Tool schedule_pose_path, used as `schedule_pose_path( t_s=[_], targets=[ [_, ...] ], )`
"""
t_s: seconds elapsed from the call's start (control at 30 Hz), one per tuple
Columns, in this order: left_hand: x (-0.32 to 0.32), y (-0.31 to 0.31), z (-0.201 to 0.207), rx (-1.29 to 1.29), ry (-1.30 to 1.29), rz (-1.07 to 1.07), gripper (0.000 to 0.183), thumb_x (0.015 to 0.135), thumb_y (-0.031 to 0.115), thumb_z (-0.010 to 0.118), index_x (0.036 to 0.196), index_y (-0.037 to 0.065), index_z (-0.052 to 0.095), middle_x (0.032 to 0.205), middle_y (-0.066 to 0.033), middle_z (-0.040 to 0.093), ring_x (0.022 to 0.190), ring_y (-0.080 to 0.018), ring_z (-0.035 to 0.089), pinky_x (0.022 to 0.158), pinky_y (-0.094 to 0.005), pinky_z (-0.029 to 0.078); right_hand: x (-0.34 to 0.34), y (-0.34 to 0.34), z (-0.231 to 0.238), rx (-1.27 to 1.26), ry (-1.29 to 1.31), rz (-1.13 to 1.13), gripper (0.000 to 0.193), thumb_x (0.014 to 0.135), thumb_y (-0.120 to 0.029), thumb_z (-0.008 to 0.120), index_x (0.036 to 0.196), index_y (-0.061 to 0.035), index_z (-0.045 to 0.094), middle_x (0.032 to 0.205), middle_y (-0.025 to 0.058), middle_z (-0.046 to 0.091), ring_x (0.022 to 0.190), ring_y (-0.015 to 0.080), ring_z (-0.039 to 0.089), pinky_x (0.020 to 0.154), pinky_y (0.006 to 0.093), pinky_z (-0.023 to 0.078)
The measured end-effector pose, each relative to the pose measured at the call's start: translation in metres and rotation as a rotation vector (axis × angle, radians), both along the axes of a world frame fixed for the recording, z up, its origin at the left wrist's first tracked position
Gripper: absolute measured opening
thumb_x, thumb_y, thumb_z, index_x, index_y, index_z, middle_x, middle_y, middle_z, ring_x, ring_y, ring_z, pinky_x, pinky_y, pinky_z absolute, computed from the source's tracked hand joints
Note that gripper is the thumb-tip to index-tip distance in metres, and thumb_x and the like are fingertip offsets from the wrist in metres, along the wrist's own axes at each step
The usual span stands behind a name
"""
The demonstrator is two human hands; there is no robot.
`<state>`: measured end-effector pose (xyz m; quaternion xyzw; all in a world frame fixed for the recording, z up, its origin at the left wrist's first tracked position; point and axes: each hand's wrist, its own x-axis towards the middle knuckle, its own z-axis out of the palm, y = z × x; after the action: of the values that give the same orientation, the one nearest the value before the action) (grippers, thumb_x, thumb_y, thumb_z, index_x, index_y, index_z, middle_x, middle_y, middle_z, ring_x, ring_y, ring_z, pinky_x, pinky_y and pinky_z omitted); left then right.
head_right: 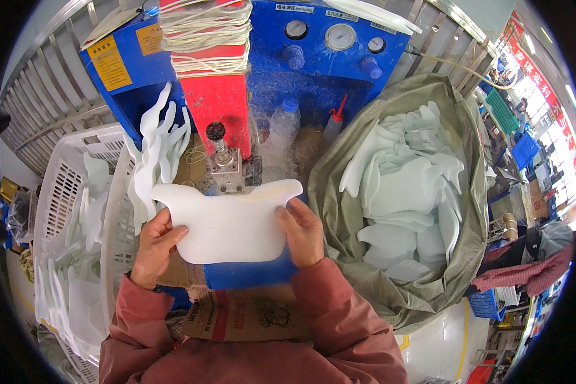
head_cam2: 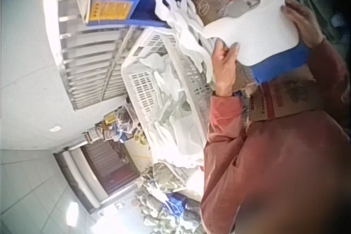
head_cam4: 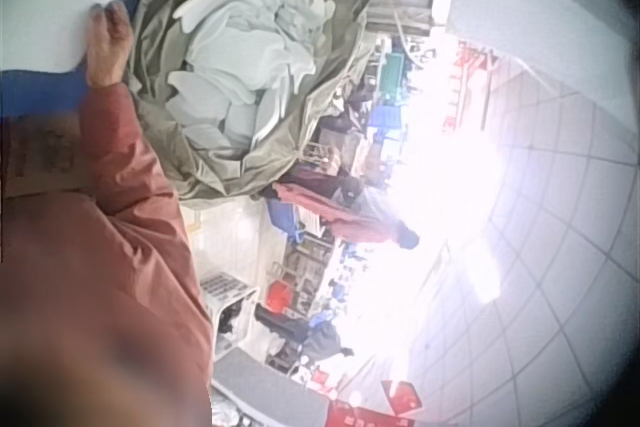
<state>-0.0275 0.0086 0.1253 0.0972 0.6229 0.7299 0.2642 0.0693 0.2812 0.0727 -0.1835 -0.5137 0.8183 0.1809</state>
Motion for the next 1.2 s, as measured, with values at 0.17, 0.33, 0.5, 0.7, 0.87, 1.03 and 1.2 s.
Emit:
schedule_pose_path(
  t_s=[0.17, 0.33, 0.5, 0.7, 0.87, 1.03, 1.2],
  targets=[
    [-0.002, 0.011, -0.002, 0.011, 0.004, -0.004, 0.029, 0.101, 0.002, 0.062, 0.13, 0.0, 0.06, 0.104, -0.001, 0.071, 0.085, -0.0015, 0.059, 0.072, -0.0196, 0.044, 0.002, 0.006, 0.004, -0.008, 0.035, -0.009, 0.025, 0.103, -0.006, 0.065, 0.127, 0.0024, 0.067, 0.109, 0.0015, 0.073, 0.091, 0.0061, 0.065, 0.079, 0.0221, 0.052],
    [-0.009, 0.018, -0.003, 0.008, 0.016, -0.064, 0.027, 0.101, 0.003, 0.063, 0.128, 0.0, 0.059, 0.105, -0.0009, 0.071, 0.084, -0.0016, 0.058, 0.071, -0.0202, 0.045, 0.002, 0.014, 0.008, 0.017, 0.052, -0.023, 0.027, 0.103, -0.007, 0.064, 0.128, 0.0032, 0.067, 0.11, 0.002, 0.073, 0.093, 0.007, 0.066, 0.081, 0.0227, 0.053],
    [-0.013, 0.029, -0.004, 0.023, -0.002, -0.057, 0.025, 0.102, 0.005, 0.064, 0.126, 0.001, 0.06, 0.101, 0.0009, 0.07, 0.079, -0.0007, 0.054, 0.067, -0.0203, 0.041, -0.001, 0.023, 0.012, 0.043, 0.044, -0.029, 0.026, 0.103, -0.007, 0.064, 0.126, 0.0041, 0.067, 0.111, 0.0017, 0.071, 0.095, 0.0073, 0.065, 0.083, 0.0225, 0.051],
    [-0.025, 0.023, -0.01, 0.009, 0.026, -0.057, 0.026, 0.101, 0.004, 0.065, 0.126, 0.002, 0.06, 0.102, 0.0007, 0.07, 0.08, -0.001, 0.054, 0.068, -0.0206, 0.042, -0.015, 0.025, 0.01, 0.051, 0.042, -0.006, 0.026, 0.103, -0.007, 0.065, 0.125, 0.0043, 0.067, 0.11, 0.0016, 0.071, 0.096, 0.0071, 0.064, 0.085, 0.0224, 0.051],
    [-0.021, 0.017, -0.012, 0.026, 0.012, -0.027, 0.032, 0.101, 0.003, 0.064, 0.132, 0.001, 0.059, 0.106, -0.0011, 0.072, 0.086, -0.002, 0.06, 0.073, -0.0203, 0.046, -0.014, 0.017, 0.007, -0.009, 0.071, -0.007, 0.024, 0.103, -0.006, 0.065, 0.125, 0.0042, 0.067, 0.112, 0.002, 0.072, 0.097, 0.0077, 0.065, 0.085, 0.023, 0.052],
    [-0.016, 0.024, -0.009, 0.046, -0.004, -0.072, 0.036, 0.101, 0.003, 0.064, 0.137, 0.0, 0.057, 0.11, -0.0027, 0.073, 0.089, -0.0027, 0.063, 0.074, -0.0205, 0.048, -0.001, 0.02, 0.013, -0.013, 0.071, -0.032, 0.023, 0.103, -0.005, 0.064, 0.123, 0.0033, 0.068, 0.112, 0.0029, 0.073, 0.097, 0.0091, 0.067, 0.085, 0.0242, 0.053],
    [-0.013, 0.031, -0.01, 0.027, 0.039, -0.107, 0.04, 0.101, 0.003, 0.064, 0.139, 0.001, 0.056, 0.11, -0.0028, 0.073, 0.089, -0.0029, 0.063, 0.073, -0.0212, 0.049, 0.009, 0.026, 0.016, -0.001, 0.062, -0.051, 0.021, 0.102, -0.003, 0.064, 0.121, 0.0023, 0.069, 0.112, 0.0036, 0.073, 0.096, 0.0096, 0.067, 0.085, 0.0247, 0.054]
  ],
)
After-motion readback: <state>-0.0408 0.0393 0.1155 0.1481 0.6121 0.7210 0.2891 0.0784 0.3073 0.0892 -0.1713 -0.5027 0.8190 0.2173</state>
